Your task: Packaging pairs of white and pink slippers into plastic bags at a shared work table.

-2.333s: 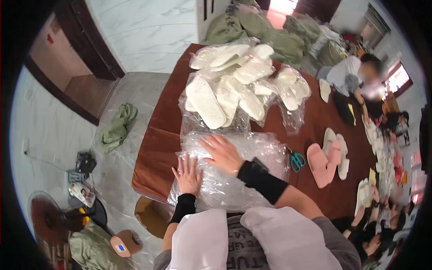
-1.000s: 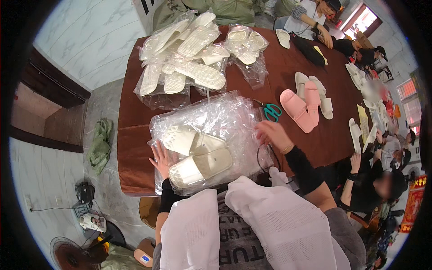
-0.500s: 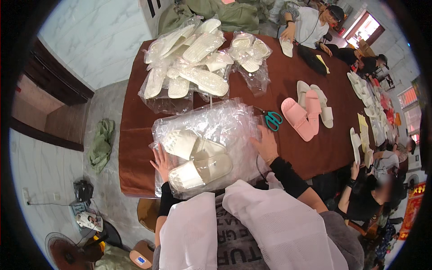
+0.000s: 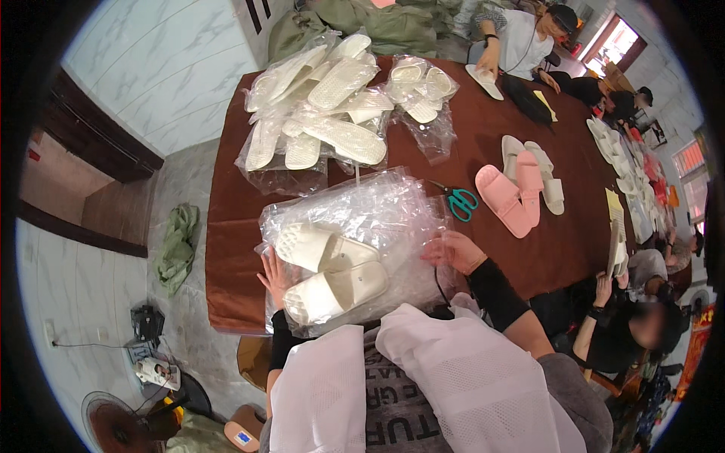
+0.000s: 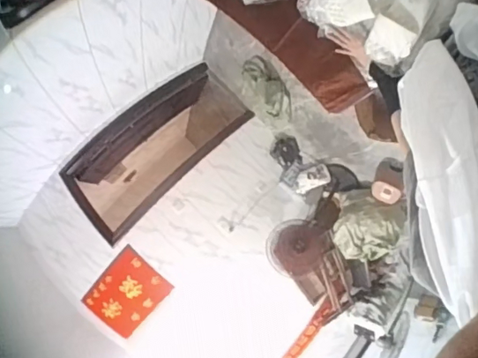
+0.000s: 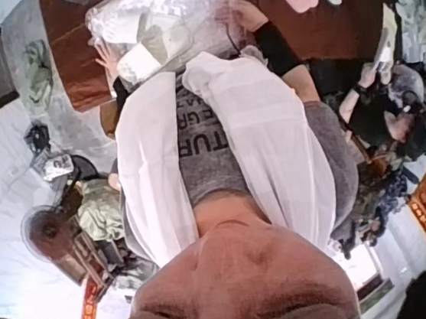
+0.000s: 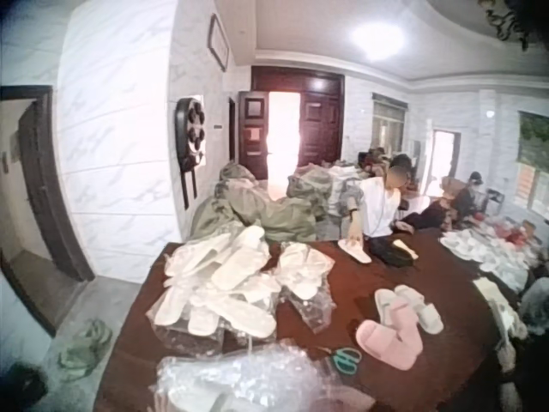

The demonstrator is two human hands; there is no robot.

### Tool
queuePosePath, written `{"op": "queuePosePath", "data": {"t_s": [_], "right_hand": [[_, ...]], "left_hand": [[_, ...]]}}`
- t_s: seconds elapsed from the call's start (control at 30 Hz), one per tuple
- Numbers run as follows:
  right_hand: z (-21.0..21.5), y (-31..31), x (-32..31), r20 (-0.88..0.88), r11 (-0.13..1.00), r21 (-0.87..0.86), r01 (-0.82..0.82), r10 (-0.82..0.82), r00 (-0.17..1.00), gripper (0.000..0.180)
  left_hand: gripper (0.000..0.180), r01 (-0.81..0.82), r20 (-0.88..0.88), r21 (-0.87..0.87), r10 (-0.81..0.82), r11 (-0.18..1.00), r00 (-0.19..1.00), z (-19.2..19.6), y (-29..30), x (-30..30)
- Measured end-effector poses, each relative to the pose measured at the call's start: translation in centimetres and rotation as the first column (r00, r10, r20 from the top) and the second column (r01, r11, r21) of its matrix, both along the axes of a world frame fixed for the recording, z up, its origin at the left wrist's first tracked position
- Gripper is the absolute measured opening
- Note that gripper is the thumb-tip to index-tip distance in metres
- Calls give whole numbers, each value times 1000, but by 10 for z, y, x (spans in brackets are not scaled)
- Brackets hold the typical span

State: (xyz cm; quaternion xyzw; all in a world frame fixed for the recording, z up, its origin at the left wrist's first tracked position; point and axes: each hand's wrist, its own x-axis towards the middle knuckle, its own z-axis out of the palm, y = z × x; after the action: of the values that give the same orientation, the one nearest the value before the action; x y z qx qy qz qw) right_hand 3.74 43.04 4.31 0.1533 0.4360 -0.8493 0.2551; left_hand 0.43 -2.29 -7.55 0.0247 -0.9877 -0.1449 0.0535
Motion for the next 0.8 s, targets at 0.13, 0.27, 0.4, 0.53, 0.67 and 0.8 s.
{"op": "queuePosePath", "data": {"t_s": [0.13,0.27,0.4,0.53,0.67,0.8], "right_hand": [[19,-12,-24,17,830,165,-532,537,843,32],[15,-52,-46,-307,802,392,-451,577,757,29],[9,-83,-59,-176,705,471,-531,664,726,27],[-22,-94,-52,-427,435,899,45,852,303,39],[-6,-128,-62,262,-161,942,-294,901,346,62],[-44,-119,-60,-8,73,985,-155,922,386,63]], "left_hand": [[79,-15,15,0,15,1000,1000,-2,-2,1],[78,2,-32,8,-1,1000,999,-1,0,2],[78,-16,-7,2,16,1000,1000,0,-1,5],[78,-40,-27,10,40,999,999,8,9,2],[76,-28,-85,7,29,1000,996,8,3,11],[75,-11,-45,46,13,999,999,17,10,5]]}}
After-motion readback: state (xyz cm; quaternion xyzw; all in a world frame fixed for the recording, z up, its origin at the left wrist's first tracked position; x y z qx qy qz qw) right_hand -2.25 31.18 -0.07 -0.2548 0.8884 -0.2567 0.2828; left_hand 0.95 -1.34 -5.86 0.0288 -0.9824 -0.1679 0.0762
